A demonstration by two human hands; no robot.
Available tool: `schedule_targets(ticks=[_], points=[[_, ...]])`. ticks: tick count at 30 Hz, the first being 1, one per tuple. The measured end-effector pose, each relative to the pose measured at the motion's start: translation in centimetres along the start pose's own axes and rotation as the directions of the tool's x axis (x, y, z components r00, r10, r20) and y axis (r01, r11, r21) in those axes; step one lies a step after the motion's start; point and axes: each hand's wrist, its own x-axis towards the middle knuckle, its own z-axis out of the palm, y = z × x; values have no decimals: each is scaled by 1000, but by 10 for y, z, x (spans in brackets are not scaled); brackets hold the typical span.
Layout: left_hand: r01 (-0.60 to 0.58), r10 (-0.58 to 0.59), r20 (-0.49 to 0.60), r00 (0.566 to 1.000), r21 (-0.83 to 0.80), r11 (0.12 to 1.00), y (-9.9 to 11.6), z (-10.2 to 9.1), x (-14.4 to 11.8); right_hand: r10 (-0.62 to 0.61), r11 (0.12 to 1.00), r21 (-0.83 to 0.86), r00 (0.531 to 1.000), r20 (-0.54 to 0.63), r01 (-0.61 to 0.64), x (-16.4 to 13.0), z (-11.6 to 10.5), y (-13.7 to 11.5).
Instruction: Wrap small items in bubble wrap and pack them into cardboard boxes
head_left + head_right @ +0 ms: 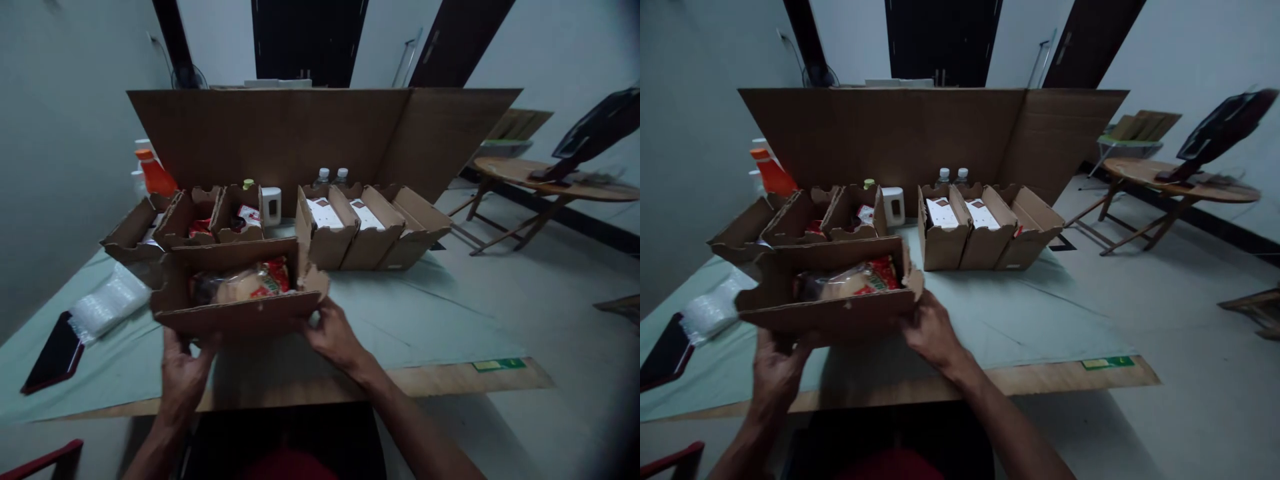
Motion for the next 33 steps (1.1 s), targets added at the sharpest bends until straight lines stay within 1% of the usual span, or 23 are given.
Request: schedule_targets(ticks=[2, 4, 5, 6, 8, 10, 11, 12, 13, 14, 15, 17, 19, 20, 21, 22, 24, 26, 27, 28, 29, 31, 33], points=[[-15, 20, 100, 995, -51, 999, 0, 24, -9, 58, 997, -40, 996, -63, -60, -12, -20, 11], [-3, 19, 197, 980, -80, 997, -6, 40, -25, 105, 989, -89, 989, -101, -114, -37, -36, 21], [4, 16, 232, 973, -89, 996, -11, 42, -33, 125, 985, -109, 986, -108, -137, -50, -39, 24], [10, 14, 253, 967, -92, 996, -16, 39, -39, 142, 980, -122, 984, -109, -155, -61, -38, 24], [16, 4, 241, 971, -79, 997, -24, 26, -44, 158, 978, -122, 983, -97, -169, -73, -28, 18], [23, -12, 163, 986, -62, 998, -24, 9, -37, 130, 986, -98, 989, -77, -137, -67, -14, 4], [28, -20, 122, 992, -60, 998, -20, 3, -30, 101, 991, -85, 992, -69, -107, -59, -11, -3], [29, -23, 88, 996, -63, 998, -13, 1, -23, 70, 994, -75, 995, -68, -75, -49, -10, -9], [20, -15, 66, 998, -71, 997, -3, 3, -17, 47, 996, -69, 996, -73, -52, -39, -14, -13], [-3, 9, 68, 998, -86, 996, 7, 9, -11, 42, 996, -72, 995, -87, -49, -30, -21, -15], [-39, 49, 88, 995, -106, 994, 18, 18, -8, 59, 994, -85, 992, -110, -68, -24, -31, -15], [-125, 152, 180, 972, -152, 980, 36, 36, -8, 123, 981, -129, 975, -182, -148, -20, -54, -8], [-171, 212, 280, 936, -164, 972, 42, 46, -19, 159, 965, -163, 955, -252, -204, -26, -71, 1], [-166, 206, 313, 927, -150, 975, 40, 44, -26, 156, 965, -163, 953, -261, -203, -32, -73, 4], [-145, 179, 323, 930, -125, 982, 34, 38, -33, 146, 971, -149, 958, -246, -186, -38, -70, 5], [-110, 135, 307, 942, -98, 989, 26, 28, -39, 134, 979, -123, 969, -207, -162, -43, -62, 4], [-35, 48, 217, 975, -65, 997, 7, 6, -41, 106, 992, -57, 991, -87, -111, -49, -37, 0], [-10, 20, 156, 988, -63, 998, -8, -9, -28, 78, 997, 2, 997, 0, -78, -49, -11, -4], [-13, 23, 146, 989, -71, 997, -13, -11, -18, 73, 997, 25, 997, 24, -73, -48, -4, -3], [-20, 32, 156, 987, -81, 996, -15, -9, -8, 76, 996, 44, 996, 40, -78, -47, 0, -1], [-24, 40, 178, 983, -96, 995, -17, -4, 3, 86, 995, 56, 995, 53, -89, -48, -1, 4], [-19, 47, 246, 968, -117, 993, -19, 9, 18, 108, 992, 62, 990, 88, -113, -54, -15, 18], [-14, 44, 270, 962, -112, 994, -23, 20, 20, 138, 987, 69, 985, 104, -146, -60, -33, 37]])
